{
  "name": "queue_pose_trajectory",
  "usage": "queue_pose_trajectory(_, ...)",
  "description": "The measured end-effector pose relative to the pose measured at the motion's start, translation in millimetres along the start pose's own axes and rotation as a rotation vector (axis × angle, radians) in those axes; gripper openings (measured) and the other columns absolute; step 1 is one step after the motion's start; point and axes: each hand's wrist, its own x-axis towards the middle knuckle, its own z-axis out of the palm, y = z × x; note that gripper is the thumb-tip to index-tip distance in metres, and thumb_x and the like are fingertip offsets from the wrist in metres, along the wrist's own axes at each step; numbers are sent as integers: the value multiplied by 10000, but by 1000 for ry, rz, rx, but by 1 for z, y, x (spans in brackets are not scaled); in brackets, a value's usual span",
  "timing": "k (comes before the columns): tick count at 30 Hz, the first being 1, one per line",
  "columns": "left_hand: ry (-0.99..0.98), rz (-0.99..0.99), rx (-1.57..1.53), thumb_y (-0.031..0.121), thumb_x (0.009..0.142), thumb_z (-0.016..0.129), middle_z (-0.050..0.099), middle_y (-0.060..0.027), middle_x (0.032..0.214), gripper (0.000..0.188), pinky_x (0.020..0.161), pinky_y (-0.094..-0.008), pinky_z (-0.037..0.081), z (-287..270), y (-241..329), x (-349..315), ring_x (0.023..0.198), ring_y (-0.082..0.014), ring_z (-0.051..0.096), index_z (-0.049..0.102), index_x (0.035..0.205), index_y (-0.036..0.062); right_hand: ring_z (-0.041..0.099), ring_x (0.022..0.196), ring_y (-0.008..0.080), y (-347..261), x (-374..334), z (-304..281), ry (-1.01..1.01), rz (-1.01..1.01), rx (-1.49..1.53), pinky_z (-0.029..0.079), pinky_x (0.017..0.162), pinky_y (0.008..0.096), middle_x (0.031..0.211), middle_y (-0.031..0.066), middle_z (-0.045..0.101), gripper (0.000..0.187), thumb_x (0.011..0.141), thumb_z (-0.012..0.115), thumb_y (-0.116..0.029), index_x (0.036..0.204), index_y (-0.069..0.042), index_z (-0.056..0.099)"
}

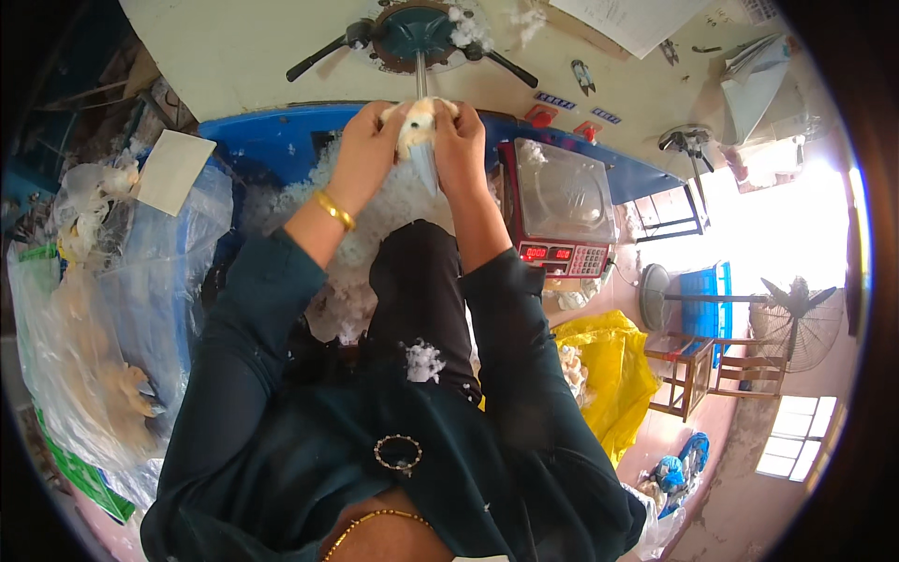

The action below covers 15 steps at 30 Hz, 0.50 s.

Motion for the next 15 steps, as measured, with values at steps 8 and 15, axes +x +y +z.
queue_pose_trajectory(8,-118,518,378,116,950,579,492,-158,1319,566,798,-317,521,22,-7,-50,1055,-243,596,312,1449,113,524,688,83,-15,-35,-22,-64,-132,-15,442,601,242,784,39,583,90,962,560,-106,970,-17,550)
queue_pose_trajectory(15,-231,493,275,14,926,557,452,-162,1354,578,991,-356,433,20,-10,-57,1177,-283,524,308,1439,107,542,704,92,-9,-42,-31,-126,-79,32,455,618,239,824,46,586,143,1001,505,-154,1047,-23,540)
